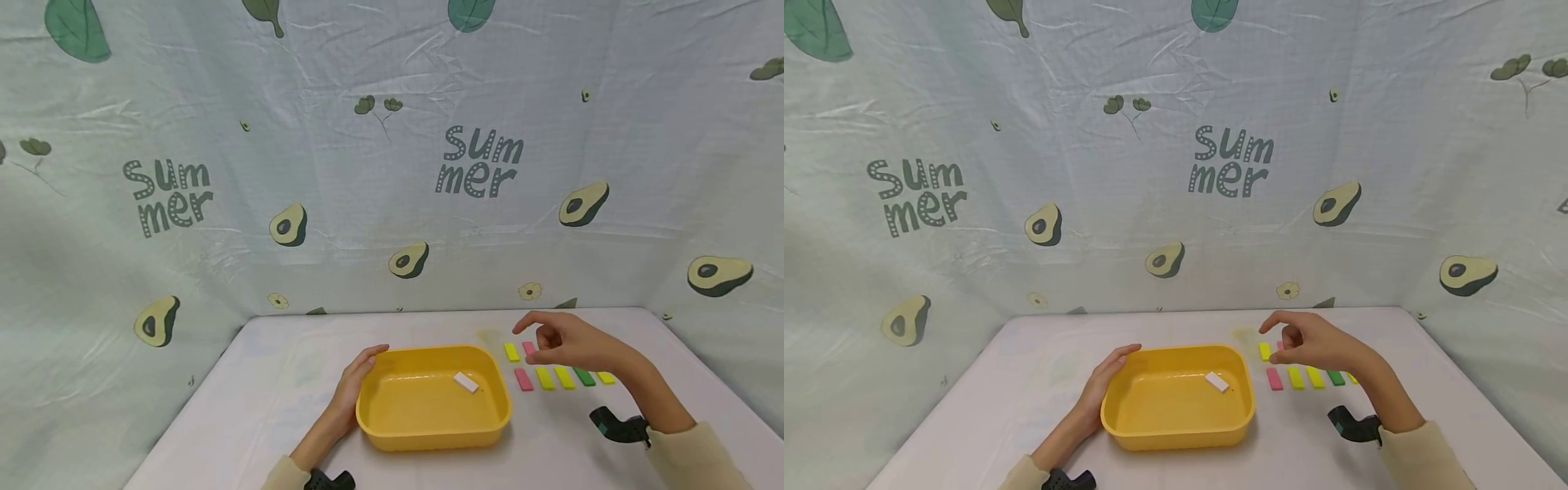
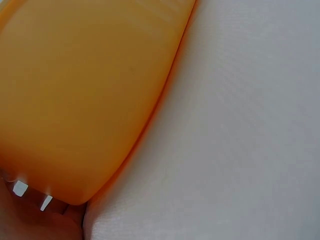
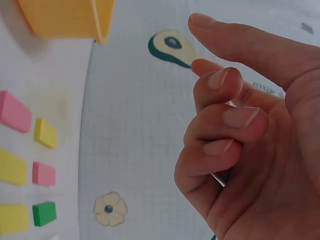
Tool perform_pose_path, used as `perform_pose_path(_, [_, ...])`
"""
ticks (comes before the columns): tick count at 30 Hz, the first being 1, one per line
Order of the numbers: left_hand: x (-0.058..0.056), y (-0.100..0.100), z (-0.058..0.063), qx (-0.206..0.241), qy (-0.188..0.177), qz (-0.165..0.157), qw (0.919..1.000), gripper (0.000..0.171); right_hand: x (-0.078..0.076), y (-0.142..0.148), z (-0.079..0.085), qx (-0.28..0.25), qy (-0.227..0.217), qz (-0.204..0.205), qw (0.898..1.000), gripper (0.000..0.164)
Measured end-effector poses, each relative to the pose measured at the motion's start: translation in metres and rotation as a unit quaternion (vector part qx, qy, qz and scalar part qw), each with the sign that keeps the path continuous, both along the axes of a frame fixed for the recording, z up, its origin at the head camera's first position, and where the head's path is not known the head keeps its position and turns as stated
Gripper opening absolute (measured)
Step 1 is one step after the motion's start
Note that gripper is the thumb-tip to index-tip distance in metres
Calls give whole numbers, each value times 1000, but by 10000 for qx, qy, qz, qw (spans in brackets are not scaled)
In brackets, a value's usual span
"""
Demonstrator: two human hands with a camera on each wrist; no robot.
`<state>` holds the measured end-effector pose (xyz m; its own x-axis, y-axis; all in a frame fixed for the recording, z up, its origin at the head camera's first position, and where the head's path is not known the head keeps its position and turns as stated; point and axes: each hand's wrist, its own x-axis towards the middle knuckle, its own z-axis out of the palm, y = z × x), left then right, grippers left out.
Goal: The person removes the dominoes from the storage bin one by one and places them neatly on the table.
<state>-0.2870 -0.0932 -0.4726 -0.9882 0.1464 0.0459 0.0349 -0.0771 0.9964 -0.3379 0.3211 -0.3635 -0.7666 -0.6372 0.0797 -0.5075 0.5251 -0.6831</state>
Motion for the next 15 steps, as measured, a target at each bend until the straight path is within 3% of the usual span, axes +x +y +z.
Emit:
perform_pose_path(4, [3, -2, 0, 28, -17, 15, 10000, 52, 1, -15, -1, 108, 88, 188, 9997, 40])
perform_pose_path(15, [6, -3, 4, -36, -60, -33, 10000, 50, -1, -66, 0, 334, -244, 674, 9969, 48])
